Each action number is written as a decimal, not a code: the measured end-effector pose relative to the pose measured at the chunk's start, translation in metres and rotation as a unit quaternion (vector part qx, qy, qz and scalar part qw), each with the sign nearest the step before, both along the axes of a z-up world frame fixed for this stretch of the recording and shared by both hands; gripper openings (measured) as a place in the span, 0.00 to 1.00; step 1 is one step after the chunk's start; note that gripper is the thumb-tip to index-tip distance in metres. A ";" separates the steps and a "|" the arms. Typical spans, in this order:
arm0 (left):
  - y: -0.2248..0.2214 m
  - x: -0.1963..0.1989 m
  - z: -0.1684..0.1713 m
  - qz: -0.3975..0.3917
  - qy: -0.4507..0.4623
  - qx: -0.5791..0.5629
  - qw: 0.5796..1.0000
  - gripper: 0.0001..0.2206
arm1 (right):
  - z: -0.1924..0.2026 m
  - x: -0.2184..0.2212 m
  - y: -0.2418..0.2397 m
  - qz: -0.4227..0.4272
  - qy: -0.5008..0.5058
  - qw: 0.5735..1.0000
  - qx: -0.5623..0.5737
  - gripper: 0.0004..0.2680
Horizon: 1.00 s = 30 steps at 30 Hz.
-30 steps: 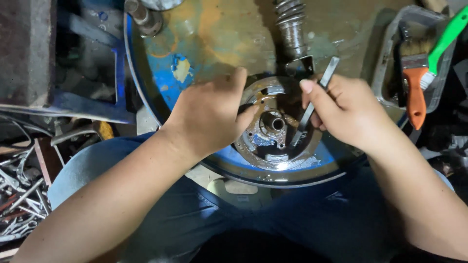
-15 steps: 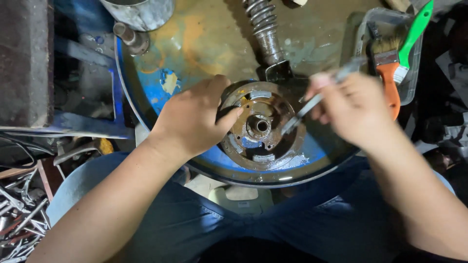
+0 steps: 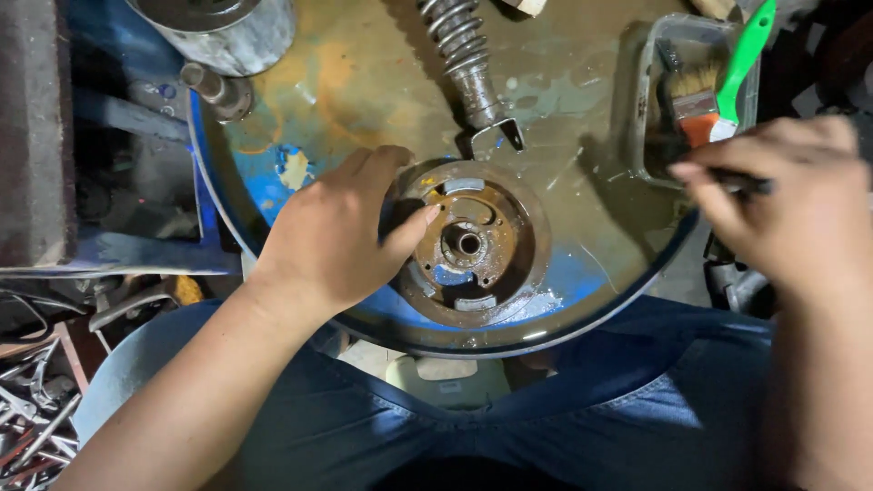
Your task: Cleaning a motorcycle brake drum component using a brush and a pick to remove rust and debris.
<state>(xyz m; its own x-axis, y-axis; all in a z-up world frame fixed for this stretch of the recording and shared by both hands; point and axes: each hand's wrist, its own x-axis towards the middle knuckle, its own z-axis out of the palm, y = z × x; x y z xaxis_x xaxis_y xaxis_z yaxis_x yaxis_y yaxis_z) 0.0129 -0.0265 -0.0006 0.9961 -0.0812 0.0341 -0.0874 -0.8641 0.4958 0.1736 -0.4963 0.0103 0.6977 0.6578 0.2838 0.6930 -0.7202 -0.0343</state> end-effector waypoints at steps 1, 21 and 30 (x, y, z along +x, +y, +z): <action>-0.001 0.001 -0.001 -0.004 -0.009 -0.001 1.000 0.30 | -0.002 0.002 0.003 0.040 -0.009 0.999 -0.030 0.05; -0.001 0.005 -0.001 -0.007 -0.033 0.009 0.999 0.29 | -0.006 0.005 -0.018 -0.179 0.148 0.953 -0.193 0.31; -0.002 0.007 0.004 0.009 0.012 -0.016 1.000 0.27 | -0.038 0.026 -0.053 0.013 0.012 0.987 0.159 0.06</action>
